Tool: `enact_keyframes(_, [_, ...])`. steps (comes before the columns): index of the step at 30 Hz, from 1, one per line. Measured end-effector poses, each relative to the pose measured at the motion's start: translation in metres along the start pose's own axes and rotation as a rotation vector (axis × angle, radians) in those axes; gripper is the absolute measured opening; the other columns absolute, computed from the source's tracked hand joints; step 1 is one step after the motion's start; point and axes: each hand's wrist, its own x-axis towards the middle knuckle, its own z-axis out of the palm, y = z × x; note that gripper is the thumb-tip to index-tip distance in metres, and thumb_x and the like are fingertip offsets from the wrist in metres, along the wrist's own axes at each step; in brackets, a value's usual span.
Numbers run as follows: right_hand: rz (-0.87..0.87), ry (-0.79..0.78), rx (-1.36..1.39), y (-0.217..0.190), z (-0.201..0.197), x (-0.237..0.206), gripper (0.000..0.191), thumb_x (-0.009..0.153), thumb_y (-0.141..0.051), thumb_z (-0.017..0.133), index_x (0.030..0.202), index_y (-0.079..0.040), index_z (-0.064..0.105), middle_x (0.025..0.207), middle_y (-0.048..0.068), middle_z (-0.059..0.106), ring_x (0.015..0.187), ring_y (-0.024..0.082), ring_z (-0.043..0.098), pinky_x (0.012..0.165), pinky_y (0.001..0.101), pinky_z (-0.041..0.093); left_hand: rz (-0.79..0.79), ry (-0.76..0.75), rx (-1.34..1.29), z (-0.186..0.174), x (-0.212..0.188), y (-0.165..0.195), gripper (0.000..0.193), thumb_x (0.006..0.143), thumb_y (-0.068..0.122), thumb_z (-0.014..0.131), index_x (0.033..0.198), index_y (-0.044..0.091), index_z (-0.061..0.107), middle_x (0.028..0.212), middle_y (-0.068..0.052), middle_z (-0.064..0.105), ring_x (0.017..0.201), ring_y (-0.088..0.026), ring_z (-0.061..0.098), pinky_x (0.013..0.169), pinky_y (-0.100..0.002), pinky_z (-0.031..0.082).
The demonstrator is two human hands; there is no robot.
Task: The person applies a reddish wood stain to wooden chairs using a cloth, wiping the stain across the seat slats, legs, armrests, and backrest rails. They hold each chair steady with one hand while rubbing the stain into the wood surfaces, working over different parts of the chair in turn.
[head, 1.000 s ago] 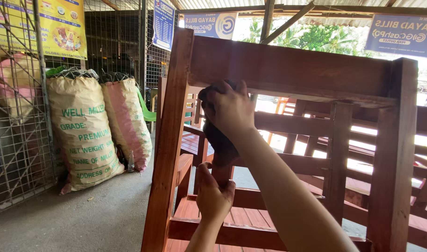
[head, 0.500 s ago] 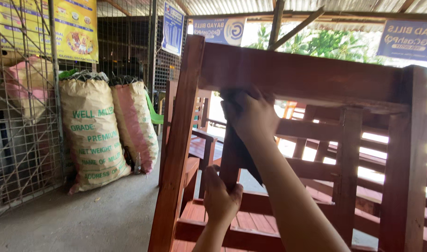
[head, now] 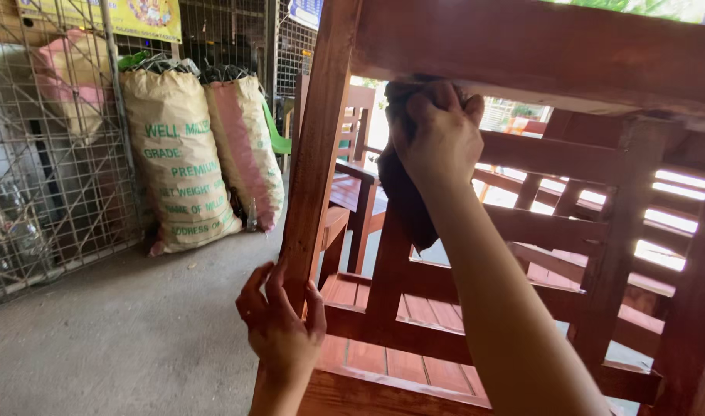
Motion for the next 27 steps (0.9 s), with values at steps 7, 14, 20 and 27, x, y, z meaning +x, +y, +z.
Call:
enact_keyframes(7, [-0.099,-0.268,-0.032,-0.019,-0.026,-0.050,0.016,0.080,-0.028,0.084,0.090,-0.019,0.076,0.113,0.005,0.068,0.099,0.027,0.068,0.105,0.0627,0.050,0.039,0.086,-0.266,0.008,0.000,-0.011,0.052,0.099,0.023,0.067,0.145,0.006,0.051,0.135,-0.023,0.046,0.128,-0.036,0.053,0.108,-0.047,0.050])
enact_keyframes(14, [0.141,-0.619,0.007,-0.063,-0.079,-0.140,0.025,0.080,-0.032,0.081,0.099,-0.018,0.073,0.122,0.001,0.063,0.109,0.042,0.053,0.062,0.0481,0.062,-0.073,0.037,-0.453,0.015,0.008,-0.015,0.060,0.096,0.022,0.078,0.148,0.009,0.053,0.133,-0.015,0.052,0.125,-0.030,0.058,0.106,-0.039,0.053])
enact_keyframes(20, [0.105,-0.469,0.035,-0.082,-0.099,-0.216,0.022,0.078,-0.032,0.080,0.096,-0.021,0.073,0.117,-0.001,0.064,0.099,0.039,0.053,0.058,0.0458,0.057,-0.123,-0.079,-0.462,0.014,0.013,-0.030,0.062,0.090,0.021,0.083,0.145,0.011,0.057,0.132,-0.013,0.052,0.127,-0.030,0.056,0.108,-0.040,0.050])
enact_keyframes(27, [-0.027,-0.505,0.021,-0.110,-0.094,-0.234,0.027,0.075,-0.037,0.076,0.097,-0.022,0.075,0.118,0.003,0.063,0.109,0.037,0.056,0.076,0.0514,0.060,-0.189,-0.120,-0.529,0.019,0.011,-0.036,0.061,0.089,0.027,0.082,0.144,0.012,0.060,0.133,-0.011,0.051,0.128,-0.028,0.054,0.112,-0.040,0.047])
